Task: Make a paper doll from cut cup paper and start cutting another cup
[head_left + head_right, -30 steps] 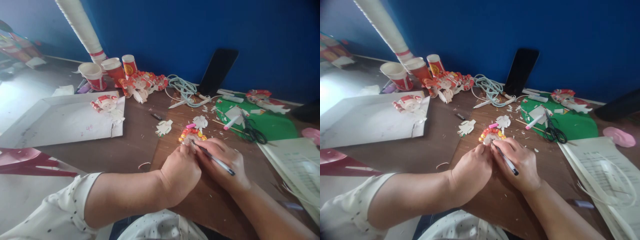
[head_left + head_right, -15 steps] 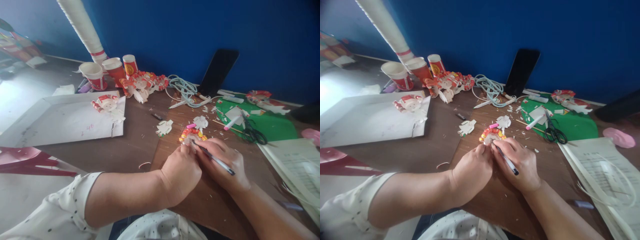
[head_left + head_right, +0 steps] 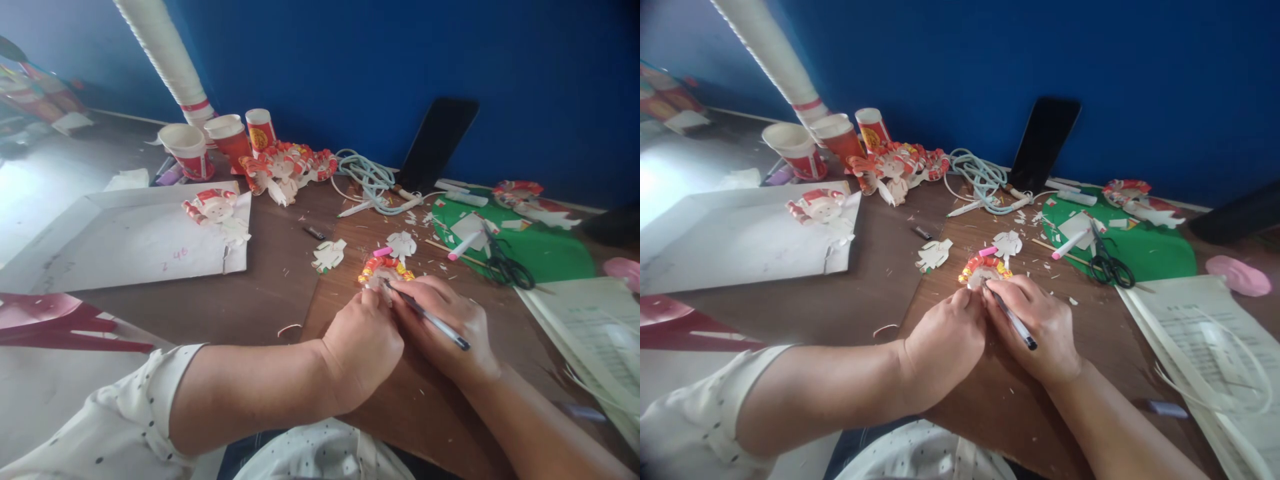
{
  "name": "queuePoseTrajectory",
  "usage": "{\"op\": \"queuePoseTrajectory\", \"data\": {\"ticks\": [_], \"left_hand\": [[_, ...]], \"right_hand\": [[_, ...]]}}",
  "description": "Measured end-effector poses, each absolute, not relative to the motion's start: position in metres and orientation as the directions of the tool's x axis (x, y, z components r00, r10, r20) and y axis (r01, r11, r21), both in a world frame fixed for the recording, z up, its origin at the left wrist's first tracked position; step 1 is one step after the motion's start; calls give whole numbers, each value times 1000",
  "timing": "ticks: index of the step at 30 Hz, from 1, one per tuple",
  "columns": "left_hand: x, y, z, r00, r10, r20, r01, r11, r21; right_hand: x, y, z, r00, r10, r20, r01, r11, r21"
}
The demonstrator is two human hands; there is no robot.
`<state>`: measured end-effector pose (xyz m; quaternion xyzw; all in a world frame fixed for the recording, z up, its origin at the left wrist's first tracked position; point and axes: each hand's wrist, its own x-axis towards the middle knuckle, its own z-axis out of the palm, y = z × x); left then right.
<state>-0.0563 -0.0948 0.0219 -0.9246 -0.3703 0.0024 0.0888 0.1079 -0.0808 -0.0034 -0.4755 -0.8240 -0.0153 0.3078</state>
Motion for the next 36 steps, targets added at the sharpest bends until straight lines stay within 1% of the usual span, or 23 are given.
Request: {"op": "queuePoseTrajectory", "data": {"ticks": [7,18,29,36], "left_hand": [[-56,-96,22,722,689,68,687,-702,-185],[-57,-95,23,726,686,54,683,-708,-179],[-57,-96,23,718,692,74,693,-701,-169],[-57,-95,24,727,685,42,681,-713,-165]], "right_hand": [[109,-81,-5,-356,781,513,787,547,-287],[110,-82,-3,-365,782,506,793,546,-272],[110,-81,-4,-369,779,508,777,558,-291],[109,-82,-4,-371,784,497,773,558,-303]]}}
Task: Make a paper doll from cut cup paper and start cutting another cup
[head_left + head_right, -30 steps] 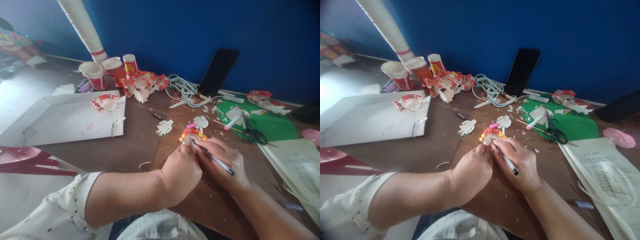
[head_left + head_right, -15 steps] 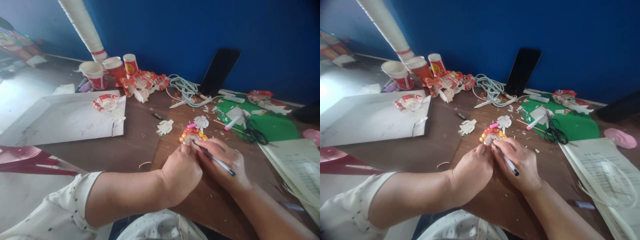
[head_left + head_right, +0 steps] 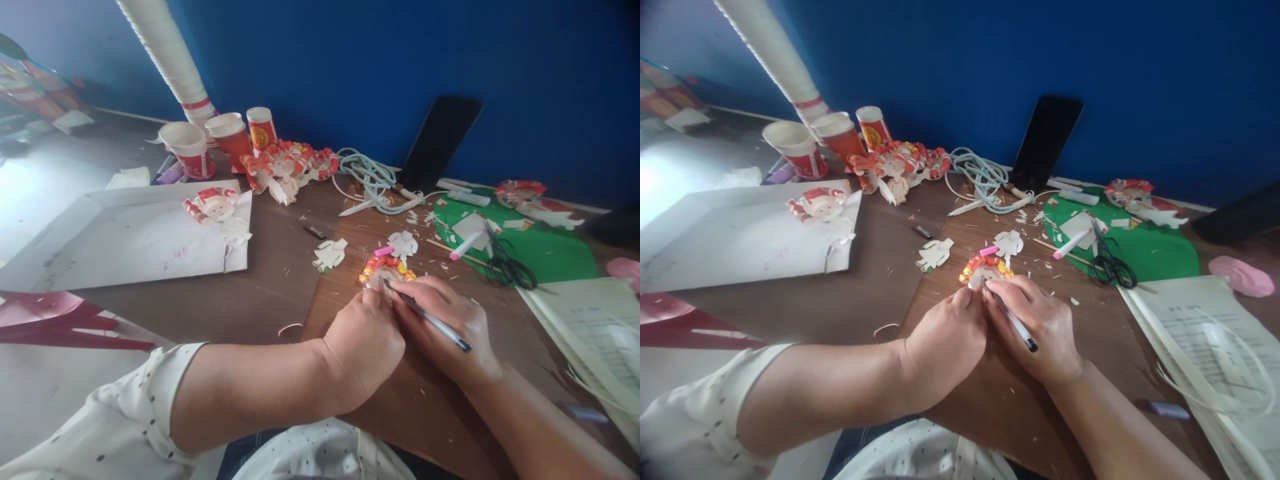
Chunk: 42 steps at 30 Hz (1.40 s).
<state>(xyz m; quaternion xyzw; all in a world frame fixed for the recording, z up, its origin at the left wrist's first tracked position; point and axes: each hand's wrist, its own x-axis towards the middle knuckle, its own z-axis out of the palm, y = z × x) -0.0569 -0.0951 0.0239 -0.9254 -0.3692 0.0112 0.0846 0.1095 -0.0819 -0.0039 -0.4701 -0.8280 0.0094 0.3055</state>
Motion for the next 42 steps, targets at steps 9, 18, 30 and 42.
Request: {"op": "queuePoseTrajectory", "data": {"ticks": [9,18,30,42], "left_hand": [[-57,-96,25,728,684,35,679,-713,-174],[-57,-95,24,729,683,50,681,-716,-157],[-58,-95,24,730,681,61,681,-717,-150],[-58,-95,24,736,675,54,674,-722,-155]], "right_hand": [[109,-82,-5,-367,776,513,773,561,-295],[109,-81,-5,-368,768,524,764,571,-300],[109,-81,-6,-365,776,514,767,564,-307],[109,-82,-5,-355,779,517,770,558,-311]]}}
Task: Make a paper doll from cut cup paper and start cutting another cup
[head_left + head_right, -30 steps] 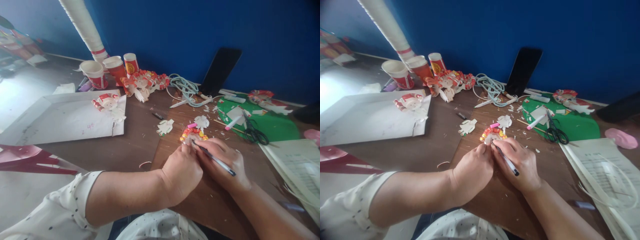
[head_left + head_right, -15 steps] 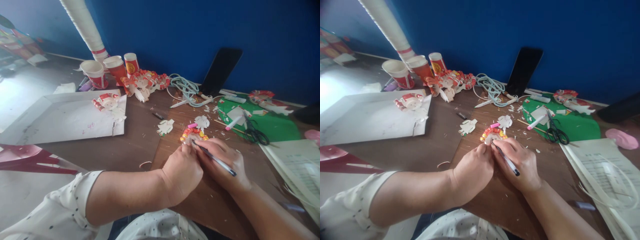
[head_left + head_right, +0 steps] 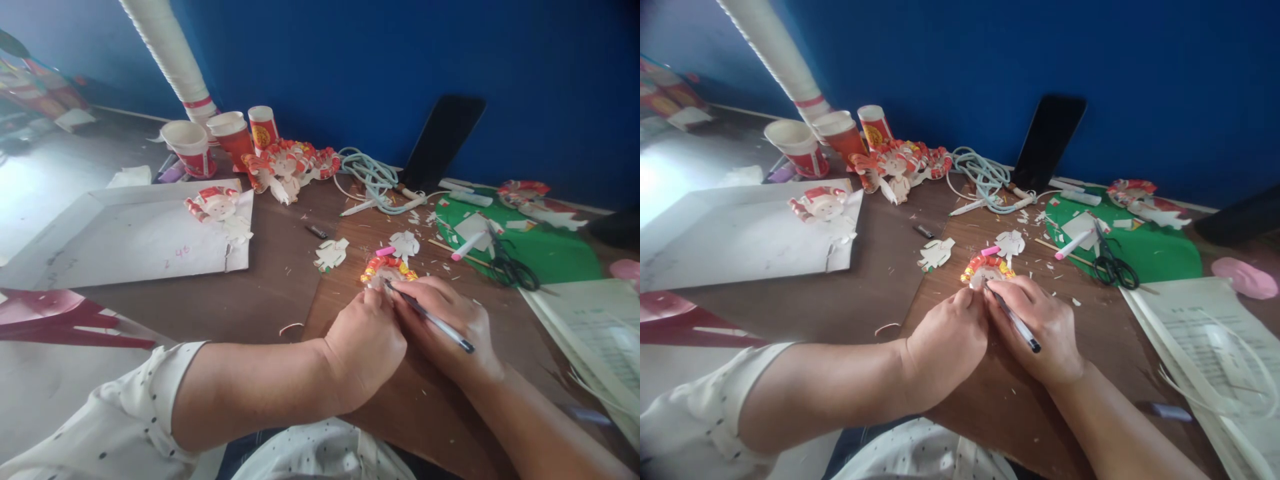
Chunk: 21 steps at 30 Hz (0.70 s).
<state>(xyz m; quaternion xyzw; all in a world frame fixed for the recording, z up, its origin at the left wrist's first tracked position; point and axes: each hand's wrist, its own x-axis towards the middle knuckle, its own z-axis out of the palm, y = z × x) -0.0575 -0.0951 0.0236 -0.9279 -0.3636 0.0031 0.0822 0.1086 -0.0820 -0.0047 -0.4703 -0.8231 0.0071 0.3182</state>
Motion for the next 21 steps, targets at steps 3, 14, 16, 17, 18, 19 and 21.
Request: {"op": "queuePoseTrajectory", "data": {"ticks": [3,14,16,17,18,19,21], "left_hand": [[-57,-95,23,727,684,68,685,-713,-152],[-57,-95,21,721,689,71,692,-712,-124],[-57,-96,21,718,692,71,695,-709,-122],[-57,-96,21,717,693,74,696,-708,-121],[-56,-96,20,716,694,77,697,-707,-121],[-56,-96,20,715,695,78,699,-705,-120],[-56,-97,20,715,695,79,699,-706,-115]], "right_hand": [[108,-82,-4,-361,772,523,771,563,-298],[109,-81,-5,-357,777,519,775,556,-300],[108,-81,-4,-355,775,523,782,552,-288],[108,-80,-4,-353,774,525,785,551,-284],[108,-80,-4,-354,773,527,785,552,-282],[108,-80,-4,-354,771,529,783,554,-283],[109,-80,-4,-353,774,526,781,553,-289]]}}
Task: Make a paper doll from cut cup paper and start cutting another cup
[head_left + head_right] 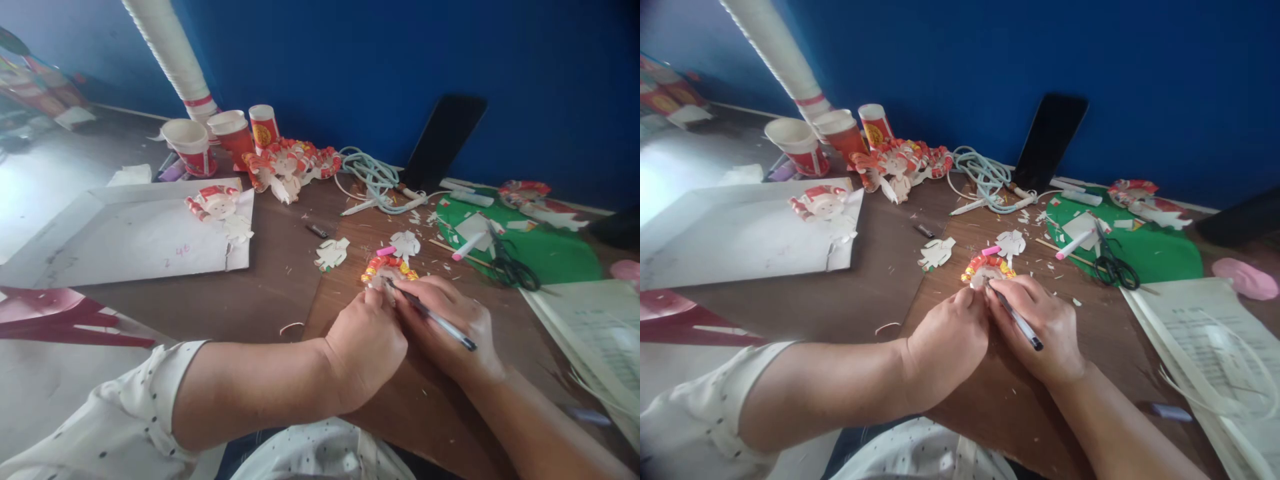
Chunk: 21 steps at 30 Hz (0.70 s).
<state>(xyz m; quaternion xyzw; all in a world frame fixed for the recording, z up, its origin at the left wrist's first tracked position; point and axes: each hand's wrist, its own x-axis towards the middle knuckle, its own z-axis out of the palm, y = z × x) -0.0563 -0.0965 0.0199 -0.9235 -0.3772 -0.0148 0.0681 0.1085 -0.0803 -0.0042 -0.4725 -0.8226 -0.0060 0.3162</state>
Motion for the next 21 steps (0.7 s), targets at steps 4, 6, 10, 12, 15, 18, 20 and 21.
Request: {"op": "queuePoseTrajectory", "data": {"ticks": [4,6,10,12,15,18,20,21], "left_hand": [[-56,-96,20,709,699,92,705,-699,-117],[-56,-96,20,708,701,88,706,-697,-125],[-56,-96,20,712,697,85,702,-700,-132],[-56,-96,21,715,693,87,698,-703,-134],[-56,-96,21,717,692,83,696,-705,-134],[-56,-96,21,710,699,91,704,-699,-123],[-56,-96,21,708,700,96,706,-698,-120],[-56,-96,21,708,700,96,706,-698,-120]], "right_hand": [[110,-80,-6,-350,777,523,787,547,-286],[110,-81,-6,-347,778,524,792,542,-280],[110,-81,-7,-350,778,522,790,544,-282],[110,-81,-6,-350,783,515,784,545,-297],[109,-81,-5,-352,788,505,780,545,-307],[108,-81,-3,-354,792,498,781,543,-307],[108,-81,-3,-349,795,497,784,538,-311],[108,-81,-3,-347,795,497,784,537,-312]]}}
